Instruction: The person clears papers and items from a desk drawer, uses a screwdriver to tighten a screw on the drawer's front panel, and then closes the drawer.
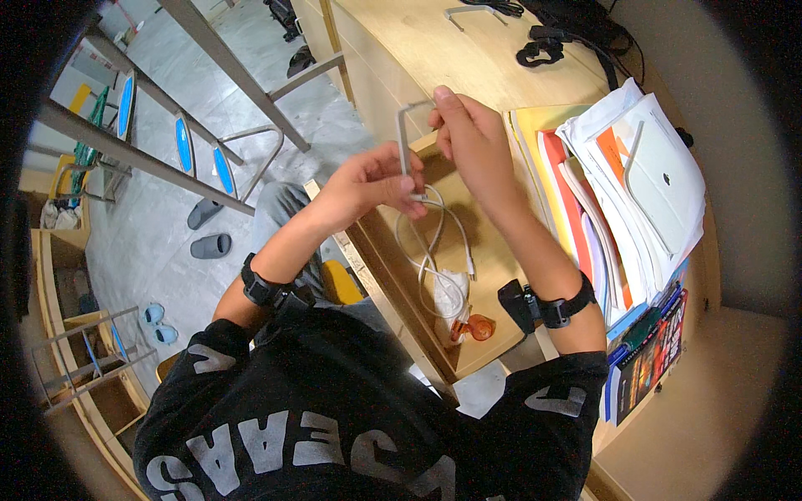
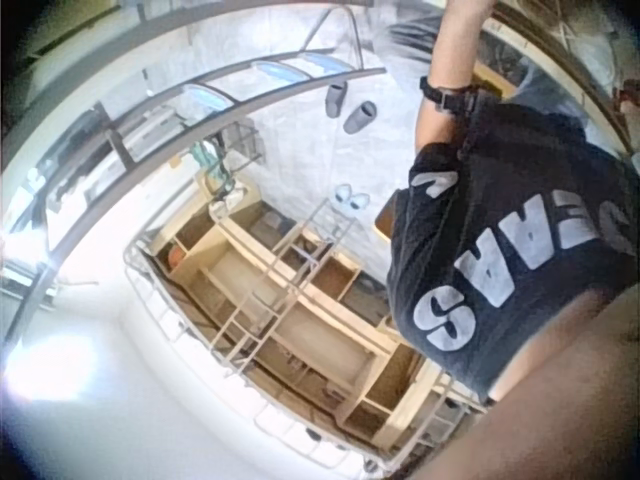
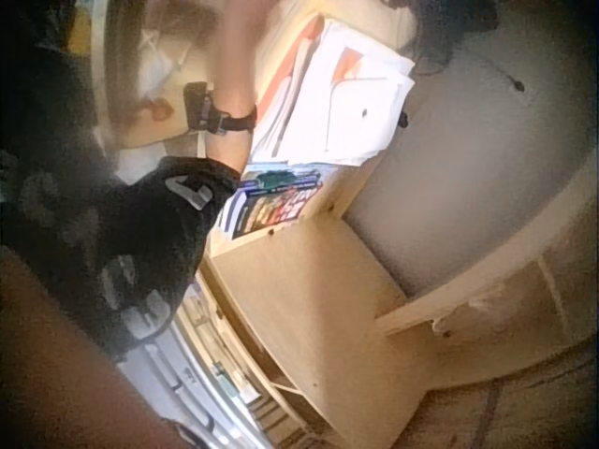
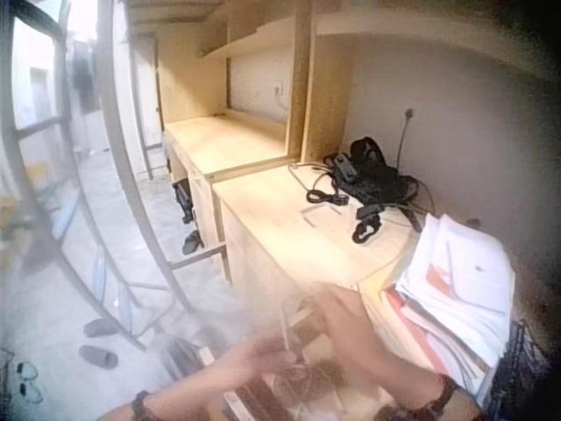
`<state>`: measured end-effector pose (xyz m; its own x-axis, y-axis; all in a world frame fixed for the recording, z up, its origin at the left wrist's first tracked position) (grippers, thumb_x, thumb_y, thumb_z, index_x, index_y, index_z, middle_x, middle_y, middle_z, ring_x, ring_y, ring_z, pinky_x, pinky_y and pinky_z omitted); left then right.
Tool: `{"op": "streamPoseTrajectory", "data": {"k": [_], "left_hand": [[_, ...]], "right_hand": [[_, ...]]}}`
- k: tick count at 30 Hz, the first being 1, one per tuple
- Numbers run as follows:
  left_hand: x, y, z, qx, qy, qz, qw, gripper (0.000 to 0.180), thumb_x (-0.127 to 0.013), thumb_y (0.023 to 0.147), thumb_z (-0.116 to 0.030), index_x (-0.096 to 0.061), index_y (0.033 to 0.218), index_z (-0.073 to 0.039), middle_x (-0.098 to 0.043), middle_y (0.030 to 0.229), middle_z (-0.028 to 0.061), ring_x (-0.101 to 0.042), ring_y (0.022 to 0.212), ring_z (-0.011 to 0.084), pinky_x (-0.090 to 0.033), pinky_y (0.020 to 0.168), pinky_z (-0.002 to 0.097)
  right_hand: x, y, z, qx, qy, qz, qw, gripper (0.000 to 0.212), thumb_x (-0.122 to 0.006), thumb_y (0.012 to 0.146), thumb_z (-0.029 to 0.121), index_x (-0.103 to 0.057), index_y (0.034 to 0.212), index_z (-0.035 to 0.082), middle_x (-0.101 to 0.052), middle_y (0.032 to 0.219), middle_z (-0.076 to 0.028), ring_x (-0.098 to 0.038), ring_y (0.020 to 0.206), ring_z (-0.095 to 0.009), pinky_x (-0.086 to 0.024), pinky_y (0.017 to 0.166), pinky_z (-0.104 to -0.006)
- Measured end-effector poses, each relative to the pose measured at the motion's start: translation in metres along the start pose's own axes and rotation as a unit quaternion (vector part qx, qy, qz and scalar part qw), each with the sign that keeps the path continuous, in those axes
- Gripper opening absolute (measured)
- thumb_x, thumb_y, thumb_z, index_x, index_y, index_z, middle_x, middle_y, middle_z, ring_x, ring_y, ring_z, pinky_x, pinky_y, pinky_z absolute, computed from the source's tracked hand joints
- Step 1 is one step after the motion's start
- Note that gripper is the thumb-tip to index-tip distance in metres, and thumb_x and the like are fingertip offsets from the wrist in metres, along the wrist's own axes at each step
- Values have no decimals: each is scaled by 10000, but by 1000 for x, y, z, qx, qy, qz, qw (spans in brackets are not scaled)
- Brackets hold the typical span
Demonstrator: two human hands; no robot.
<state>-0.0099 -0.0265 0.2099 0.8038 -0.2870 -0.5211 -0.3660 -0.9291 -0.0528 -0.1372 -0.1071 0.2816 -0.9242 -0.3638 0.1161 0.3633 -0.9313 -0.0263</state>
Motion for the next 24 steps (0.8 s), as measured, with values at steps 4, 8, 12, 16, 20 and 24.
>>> {"op": "streamPoseTrajectory", "data": {"k": [4, 8, 12, 16, 20, 24], "left_hand": [[6, 2, -5, -33, -41, -70, 996, 244, -546, 947, -46, -487, 1181, -13, -635, 993, 138, -681, 871, 263, -567, 798, 376], [14, 3, -2, -55, -32, -114, 991, 245, -536, 953, -46, -480, 1191, -22, -641, 1010, 144, -676, 827, 256, -562, 765, 358], [17, 4, -2, -56, 8, -138, 989, 260, -515, 941, -25, -497, 1200, -6, -640, 1001, 129, -658, 787, 230, -536, 697, 311], [19, 2, -7, -79, -40, -138, 986, 288, -455, 901, 39, -487, 1187, 27, -629, 983, 136, -646, 780, 213, -528, 689, 300], [17, -1, -11, -106, -43, -172, 978, 308, -472, 873, 11, -521, 1176, 35, -632, 990, 120, -620, 774, 192, -504, 696, 278], [22, -4, -10, -124, -37, -182, 975, 244, -485, 859, 27, -557, 1092, 33, -619, 948, 88, -588, 755, 159, -464, 674, 255]], "right_hand": [[6, 7, -12, -45, -119, 172, 977, 186, -493, 902, 134, -599, 951, -11, -540, 656, -28, -501, 620, -89, -386, 572, -235], [0, 6, -14, 15, -136, 253, 958, 287, -464, 855, -24, -580, 1117, -38, -622, 837, -71, -587, 769, -126, -482, 715, -257], [-4, 1, -5, -19, -44, 223, 974, 291, -512, 854, -67, -589, 1134, -58, -650, 909, -90, -657, 877, -152, -532, 795, -249], [-7, 2, 1, -12, -31, 212, 977, 249, -572, 856, -46, -611, 1101, -67, -653, 913, -90, -674, 902, -159, -550, 787, -240], [-2, 5, -3, -28, -9, 180, 983, 209, -622, 844, -27, -655, 1049, -48, -649, 947, -84, -661, 841, -132, -546, 764, -227], [1, 6, -1, 54, -85, 152, 983, 167, -656, 826, -2, -685, 990, -10, -653, 938, -45, -641, 818, -118, -514, 758, -239]]}}
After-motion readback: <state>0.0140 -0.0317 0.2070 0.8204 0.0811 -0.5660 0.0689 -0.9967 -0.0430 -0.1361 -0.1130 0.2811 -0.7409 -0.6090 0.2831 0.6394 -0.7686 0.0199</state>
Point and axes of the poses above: each hand's wrist, its own y-axis towards the middle knuckle, its own x-axis out of the back of the hand, z = x × y, the point moved 5 cm from there along y, towards the middle knuckle
